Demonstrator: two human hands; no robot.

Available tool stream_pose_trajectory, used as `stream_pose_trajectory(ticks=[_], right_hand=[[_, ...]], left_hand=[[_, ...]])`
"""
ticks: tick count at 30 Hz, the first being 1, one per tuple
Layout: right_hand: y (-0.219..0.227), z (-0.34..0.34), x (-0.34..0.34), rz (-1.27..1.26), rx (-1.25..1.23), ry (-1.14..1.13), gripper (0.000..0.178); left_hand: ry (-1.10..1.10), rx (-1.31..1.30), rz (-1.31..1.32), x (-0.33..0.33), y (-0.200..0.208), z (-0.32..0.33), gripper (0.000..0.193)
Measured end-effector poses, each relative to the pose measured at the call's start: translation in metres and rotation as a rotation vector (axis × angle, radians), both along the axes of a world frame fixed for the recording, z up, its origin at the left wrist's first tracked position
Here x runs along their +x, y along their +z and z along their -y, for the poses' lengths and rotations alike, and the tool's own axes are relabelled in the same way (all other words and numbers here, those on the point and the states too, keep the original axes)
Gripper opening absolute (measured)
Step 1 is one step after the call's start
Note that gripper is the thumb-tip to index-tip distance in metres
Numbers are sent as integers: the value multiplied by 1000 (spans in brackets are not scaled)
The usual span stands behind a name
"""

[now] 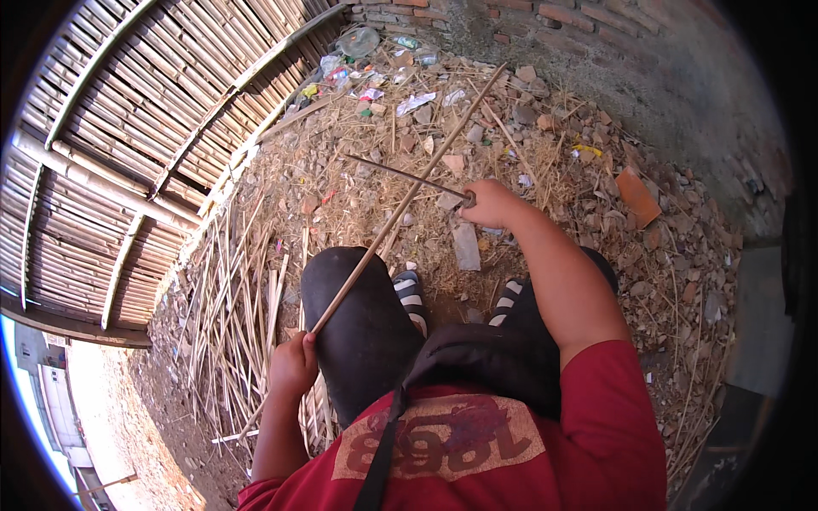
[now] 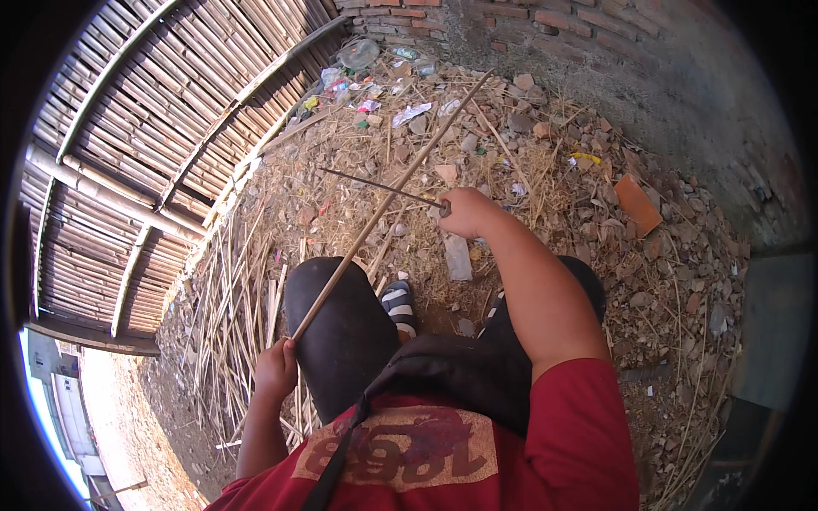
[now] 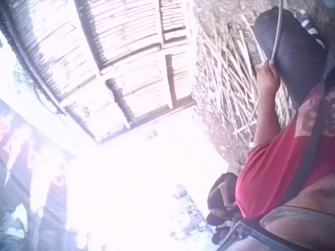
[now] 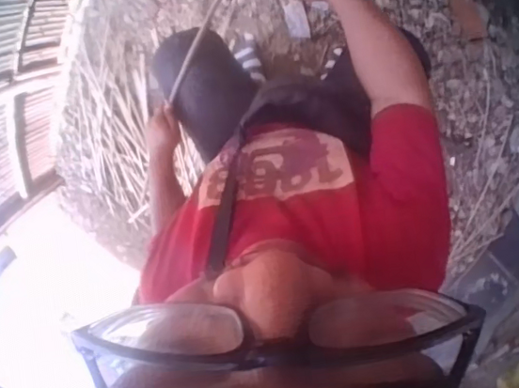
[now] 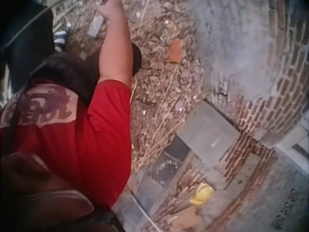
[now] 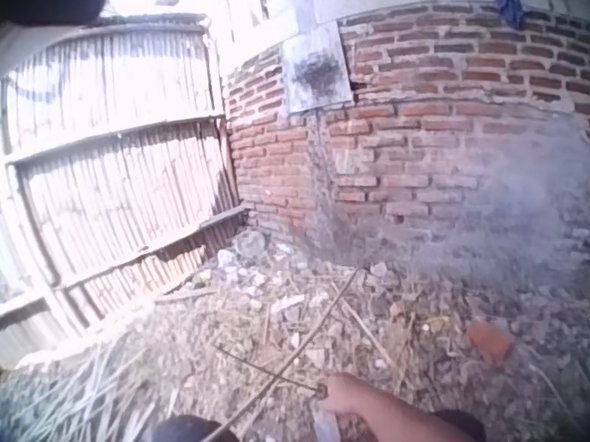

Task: The person shaves a long thin bamboo stick using a large blade by holding the stick in one hand and running the blade along its length.

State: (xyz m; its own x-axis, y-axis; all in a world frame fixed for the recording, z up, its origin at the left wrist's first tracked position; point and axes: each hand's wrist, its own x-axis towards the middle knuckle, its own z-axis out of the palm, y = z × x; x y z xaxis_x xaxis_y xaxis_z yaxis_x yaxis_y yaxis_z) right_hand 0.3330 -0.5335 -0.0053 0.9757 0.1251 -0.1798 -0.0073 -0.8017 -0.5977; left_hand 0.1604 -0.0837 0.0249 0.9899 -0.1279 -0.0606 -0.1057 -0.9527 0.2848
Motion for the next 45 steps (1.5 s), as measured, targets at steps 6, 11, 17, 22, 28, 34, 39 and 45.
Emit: stream_pose_trajectory(ticks=[6,11,17,22,28,34,39,45], right_hand=[[48,-23,-25,70,-191,165,37],[59,-19,-28,64,-196,165,40],[0,11,0,16,-41,-78,44],[47,-32,-28,63,-250,262,29],[5,27,-1,-109,70,-188,50],[12,1,-10,88,20,-142,51],[41,-27,-19,11,-187,264,40],[-6,-1,2,-27,-51,100,40]], left_hand=[[31,33,37,-13,8,16,36],[16,82,82,-14,1,8,36],[13,102,33,-3,17,14,38],[11,125,25,-8,20,13,37],[3,155,16,0,19,13,35],[40,68,14,-4,11,14,37],[43,70,26,-4,5,11,39],[20,49,-26,5,14,10,41]])
